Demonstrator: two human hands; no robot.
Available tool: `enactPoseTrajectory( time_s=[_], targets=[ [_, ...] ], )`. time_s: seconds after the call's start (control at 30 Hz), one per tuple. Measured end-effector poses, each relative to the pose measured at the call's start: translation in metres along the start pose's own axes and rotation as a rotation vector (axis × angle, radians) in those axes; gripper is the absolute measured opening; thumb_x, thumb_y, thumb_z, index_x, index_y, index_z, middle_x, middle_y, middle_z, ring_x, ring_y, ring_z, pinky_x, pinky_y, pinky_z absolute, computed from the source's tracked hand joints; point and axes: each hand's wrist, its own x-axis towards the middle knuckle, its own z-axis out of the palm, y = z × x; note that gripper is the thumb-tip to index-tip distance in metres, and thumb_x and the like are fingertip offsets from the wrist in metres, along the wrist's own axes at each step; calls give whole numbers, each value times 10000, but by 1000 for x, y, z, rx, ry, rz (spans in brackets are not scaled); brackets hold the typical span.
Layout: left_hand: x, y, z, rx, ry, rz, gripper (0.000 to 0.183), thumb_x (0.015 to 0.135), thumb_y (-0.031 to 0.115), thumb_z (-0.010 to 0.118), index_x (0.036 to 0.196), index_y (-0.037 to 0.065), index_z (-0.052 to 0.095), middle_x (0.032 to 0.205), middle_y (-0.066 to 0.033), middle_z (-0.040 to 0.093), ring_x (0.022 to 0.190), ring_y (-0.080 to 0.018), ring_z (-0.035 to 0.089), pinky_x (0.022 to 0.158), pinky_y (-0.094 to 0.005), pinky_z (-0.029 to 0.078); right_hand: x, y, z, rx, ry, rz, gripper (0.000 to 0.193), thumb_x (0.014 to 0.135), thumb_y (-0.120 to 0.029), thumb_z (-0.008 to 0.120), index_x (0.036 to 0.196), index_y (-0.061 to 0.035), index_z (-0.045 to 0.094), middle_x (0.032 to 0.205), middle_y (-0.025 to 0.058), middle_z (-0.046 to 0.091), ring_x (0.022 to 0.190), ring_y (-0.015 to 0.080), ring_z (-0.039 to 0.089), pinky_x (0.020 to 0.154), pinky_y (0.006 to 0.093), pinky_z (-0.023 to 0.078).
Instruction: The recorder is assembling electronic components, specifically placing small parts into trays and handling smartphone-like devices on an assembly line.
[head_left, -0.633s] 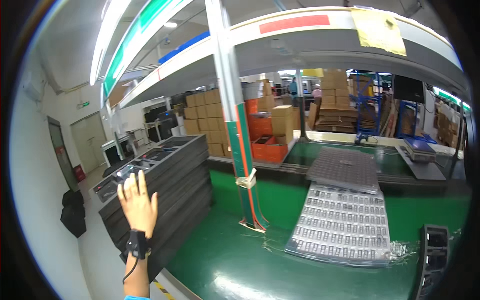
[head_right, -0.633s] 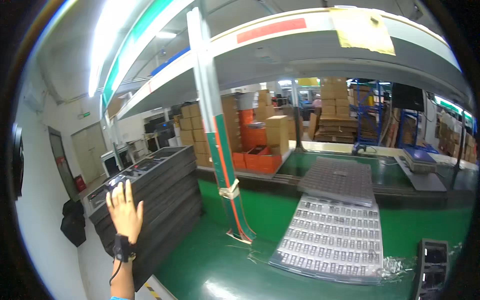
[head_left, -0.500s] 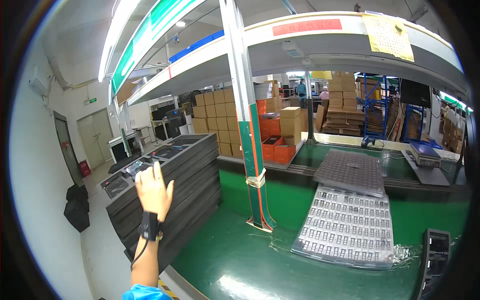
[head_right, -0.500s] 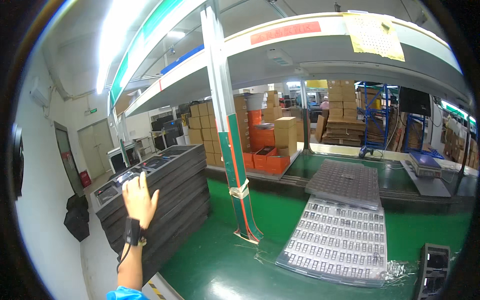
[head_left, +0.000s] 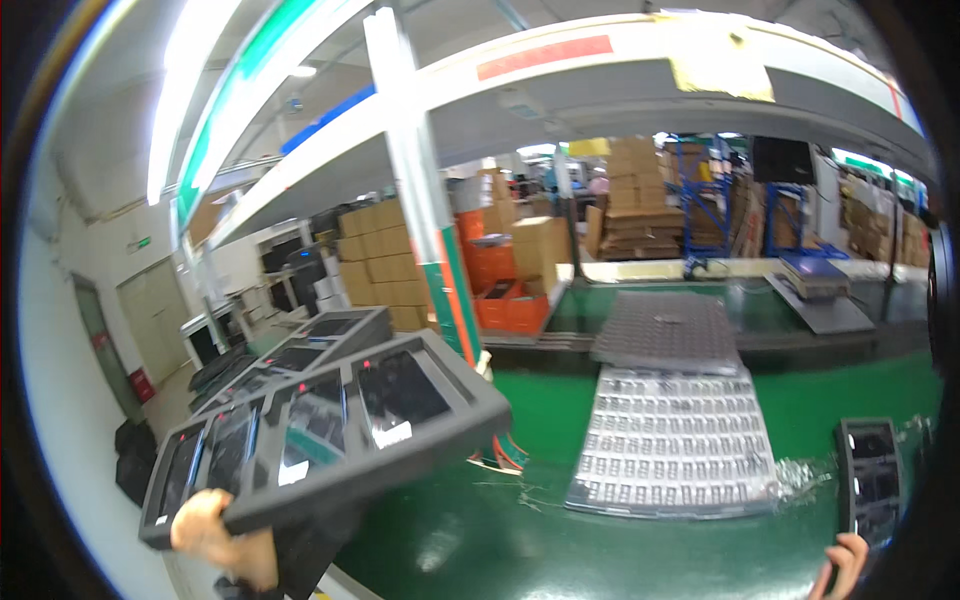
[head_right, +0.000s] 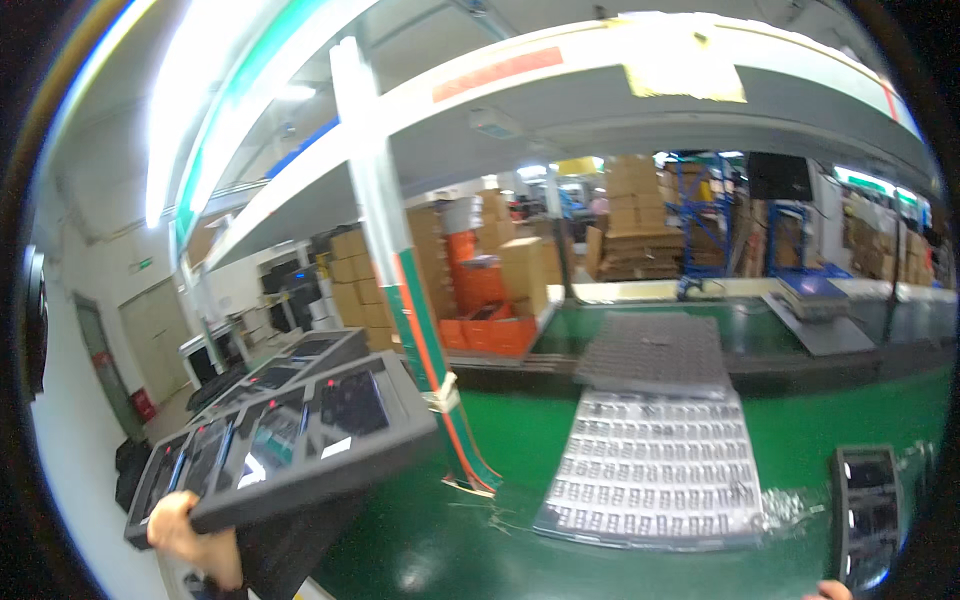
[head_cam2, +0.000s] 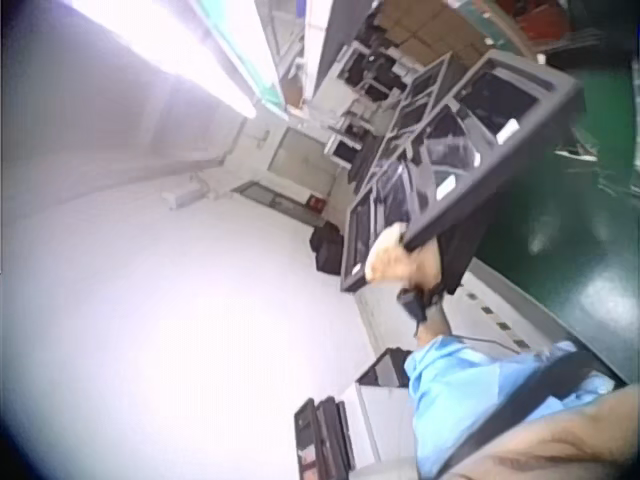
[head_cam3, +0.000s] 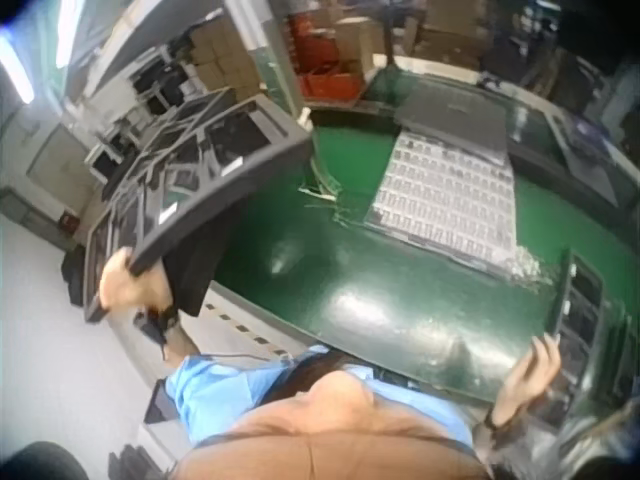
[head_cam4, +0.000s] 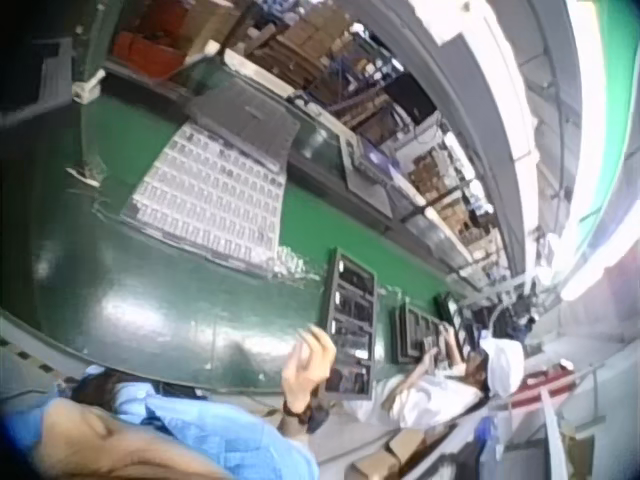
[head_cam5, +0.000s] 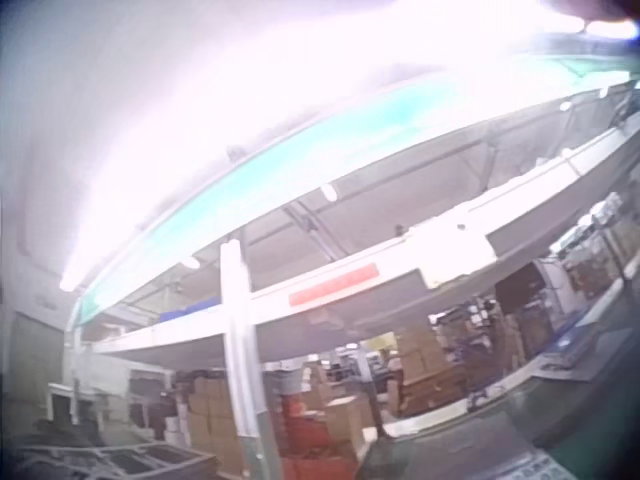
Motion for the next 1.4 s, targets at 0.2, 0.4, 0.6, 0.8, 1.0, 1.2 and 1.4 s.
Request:
enactPoseTrajectory(
  time_s=[0.2,0.4,0.6,0.8,1.0,1.2,1.4],
  targets=[
    [5,73,-24,-379,111,51,127,848,247,669,797,132,652,745,-29,620,715,-225,592,691,-381,424,21,-33,69,970,-380,343,505,997,-398,450,1321,-12,461,1213,207,603,1016,262,636,848,346,517],
    [-37,152,-47,-860,-220,346,306,648,197,668,948,163,722,899,-22,654,861,-206,619,791,-395,366,24,-25,80,1650,-570,923,625,1011,-417,459,1480,-41,288,1362,207,505,1216,279,530,1020,408,434],
    [-107,199,-65,-1217,-317,353,249,724,281,709,943,164,737,849,-1,665,822,-198,622,744,-362,392,-38,20,74,1261,-572,1064,660,893,-33,632,1476,-12,323,1452,133,457,1093,122,571,1001,281,428],
    [-109,243,-80,-1492,-738,415,405,774,373,767,1072,120,661,978,-53,637,888,-264,589,834,-416,426,-33,45,101,937,-495,715,450,912,-117,629,1334,-23,505,1412,105,502,1292,255,477,1086,370,372],
    [-91,263,-69,-1724,-1263,-83,289,875,142,648,1150,63,609,1213,-158,534,1118,-353,506,986,-451,394,79,53,120,458,-40,407,328,889,-86,626,1197,2,557,997,110,704,949,194,669,816,297,507],
    [-100,220,-21,-1390,-1402,-170,479,952,230,579,1358,5,459,1404,-207,446,1311,-365,398,1123,-423,282,82,175,196,490,-19,626,252,907,-100,562,1135,6,568,903,91,716,830,141,676,738,265,511],
    [-112,213,5,-1362,-1492,-135,610,941,260,599,1439,3,358,1496,-252,337,1397,-380,306,1157,-418,243,48,202,252,759,94,802,150,974,-178,545,1015,-54,619,801,63,703,722,114,646,669,264,504]
  ],
)
